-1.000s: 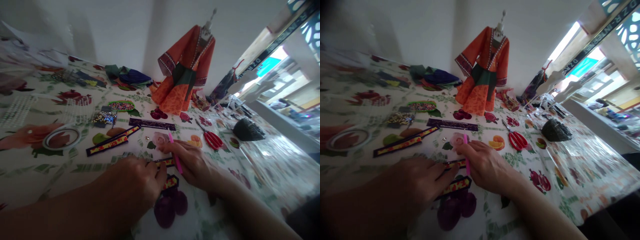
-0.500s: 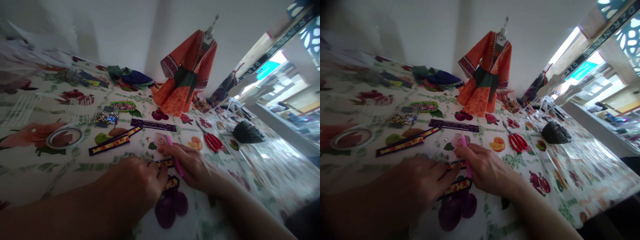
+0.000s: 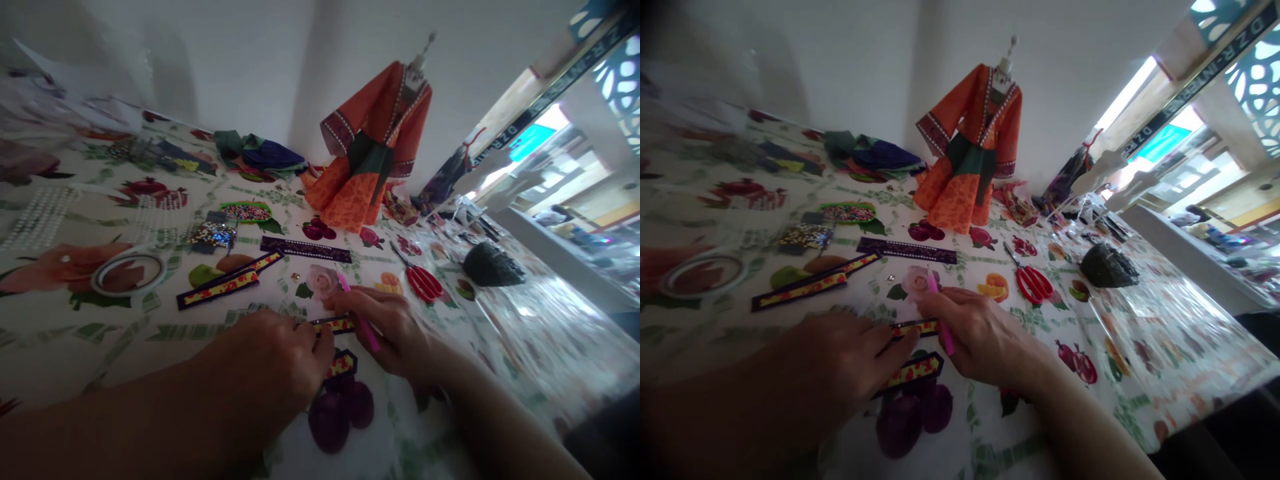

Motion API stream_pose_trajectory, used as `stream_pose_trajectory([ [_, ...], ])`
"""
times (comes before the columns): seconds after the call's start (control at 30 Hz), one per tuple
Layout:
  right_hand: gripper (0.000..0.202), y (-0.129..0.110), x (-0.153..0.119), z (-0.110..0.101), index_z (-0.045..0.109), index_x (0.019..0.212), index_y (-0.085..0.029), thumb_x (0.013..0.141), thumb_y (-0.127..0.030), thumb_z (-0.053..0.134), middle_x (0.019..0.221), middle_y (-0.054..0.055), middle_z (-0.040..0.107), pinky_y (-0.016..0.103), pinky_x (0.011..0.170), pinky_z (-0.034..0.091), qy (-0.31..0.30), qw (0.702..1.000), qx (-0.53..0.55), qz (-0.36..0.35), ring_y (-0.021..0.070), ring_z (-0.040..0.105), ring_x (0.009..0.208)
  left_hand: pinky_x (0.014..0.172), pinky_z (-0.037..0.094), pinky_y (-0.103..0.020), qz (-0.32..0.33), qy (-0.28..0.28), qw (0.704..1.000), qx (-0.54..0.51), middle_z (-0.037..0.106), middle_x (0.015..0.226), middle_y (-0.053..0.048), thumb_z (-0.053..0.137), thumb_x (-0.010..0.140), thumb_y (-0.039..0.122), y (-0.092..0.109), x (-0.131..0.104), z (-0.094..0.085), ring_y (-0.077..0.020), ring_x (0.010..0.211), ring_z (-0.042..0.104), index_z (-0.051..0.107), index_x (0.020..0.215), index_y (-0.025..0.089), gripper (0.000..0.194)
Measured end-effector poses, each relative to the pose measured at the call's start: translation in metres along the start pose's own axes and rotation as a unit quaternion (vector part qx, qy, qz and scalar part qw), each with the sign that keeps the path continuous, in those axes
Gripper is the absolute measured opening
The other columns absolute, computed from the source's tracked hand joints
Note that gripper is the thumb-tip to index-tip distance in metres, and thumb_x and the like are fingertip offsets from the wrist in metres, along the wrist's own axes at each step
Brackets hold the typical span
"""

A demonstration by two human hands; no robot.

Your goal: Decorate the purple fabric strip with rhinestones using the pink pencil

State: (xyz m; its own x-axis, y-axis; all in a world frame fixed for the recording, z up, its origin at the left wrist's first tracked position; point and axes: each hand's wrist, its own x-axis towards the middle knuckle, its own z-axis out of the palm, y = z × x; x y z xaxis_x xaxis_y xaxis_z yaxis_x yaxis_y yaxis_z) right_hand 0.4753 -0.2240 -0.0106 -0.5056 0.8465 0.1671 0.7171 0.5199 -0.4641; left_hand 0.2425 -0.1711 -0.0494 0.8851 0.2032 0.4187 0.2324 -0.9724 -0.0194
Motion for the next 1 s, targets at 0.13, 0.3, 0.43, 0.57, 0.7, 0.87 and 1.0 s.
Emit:
stream_pose_trajectory([
  [0.13,0.049,-0.001,0.003,0.005,0.055,0.136,-0.016,0.090,0.000,0.046,0.124,0.014,0.068,0.041,0.095,0.058,-0.017,1.000,0.017,-0.001,0.0265,0.066,0.116,0.046,0.042,-0.041,0.014,-0.028,0.999,-0.008,0.068,0.072,-0.004,0.054,0.077,0.002,-0.001,0.003,-0.005,-0.0249,0.052,0.061,0.071,0.101,0.013,0.032],
  [0.3,0.042,0.000,0.007,0.010,0.054,0.132,-0.018,0.094,-0.002,0.045,0.125,0.013,0.066,0.041,0.100,0.057,-0.007,0.999,0.030,-0.011,0.0254,0.065,0.119,0.045,0.045,-0.041,0.007,-0.025,1.000,0.015,0.067,0.071,-0.004,0.055,0.078,0.005,0.000,0.004,-0.003,-0.0255,0.052,0.061,0.072,0.103,0.013,0.031],
  [0.43,0.042,0.004,0.013,0.015,0.051,0.132,-0.018,0.094,-0.003,0.045,0.126,0.014,0.065,0.043,0.101,0.057,0.004,0.999,0.028,-0.023,0.0265,0.064,0.121,0.043,0.045,-0.041,0.008,-0.020,1.000,0.020,0.067,0.070,-0.003,0.057,0.079,0.007,0.001,0.003,0.000,-0.0249,0.051,0.061,0.072,0.099,0.014,0.026],
  [0.57,0.038,0.003,0.018,0.017,0.052,0.131,-0.017,0.096,-0.005,0.046,0.128,0.017,0.065,0.044,0.098,0.058,0.003,1.000,0.027,-0.013,0.0287,0.065,0.119,0.044,0.049,-0.041,0.008,-0.031,0.999,0.004,0.069,0.072,-0.004,0.056,0.081,0.005,0.000,0.005,-0.005,-0.0250,0.052,0.063,0.072,0.100,0.015,0.027],
  [0.7,0.034,0.001,0.020,0.016,0.052,0.130,-0.016,0.097,-0.007,0.047,0.129,0.018,0.065,0.045,0.099,0.058,0.002,1.000,0.021,-0.011,0.0306,0.064,0.122,0.044,0.051,-0.042,0.006,-0.037,0.999,-0.002,0.070,0.073,-0.004,0.053,0.079,0.002,-0.001,0.006,-0.007,-0.0262,0.052,0.065,0.072,0.096,0.015,0.029],
  [0.87,0.038,0.001,0.019,0.015,0.050,0.132,-0.015,0.096,-0.004,0.046,0.134,0.019,0.064,0.045,0.106,0.056,0.024,0.999,0.012,-0.025,0.0308,0.061,0.130,0.045,0.053,-0.044,0.009,-0.068,0.998,-0.004,0.070,0.074,-0.004,0.055,0.080,0.004,0.000,0.007,-0.005,-0.0280,0.054,0.065,0.072,0.104,0.013,0.031],
  [1.0,0.032,0.000,0.022,0.017,0.051,0.130,-0.016,0.098,-0.010,0.047,0.130,0.019,0.065,0.046,0.101,0.058,0.008,1.000,0.001,-0.015,0.0321,0.063,0.126,0.046,0.052,-0.044,0.005,-0.067,0.998,-0.004,0.071,0.075,-0.005,0.054,0.081,0.004,0.001,0.007,-0.006,-0.0273,0.054,0.065,0.072,0.102,0.014,0.030],
])
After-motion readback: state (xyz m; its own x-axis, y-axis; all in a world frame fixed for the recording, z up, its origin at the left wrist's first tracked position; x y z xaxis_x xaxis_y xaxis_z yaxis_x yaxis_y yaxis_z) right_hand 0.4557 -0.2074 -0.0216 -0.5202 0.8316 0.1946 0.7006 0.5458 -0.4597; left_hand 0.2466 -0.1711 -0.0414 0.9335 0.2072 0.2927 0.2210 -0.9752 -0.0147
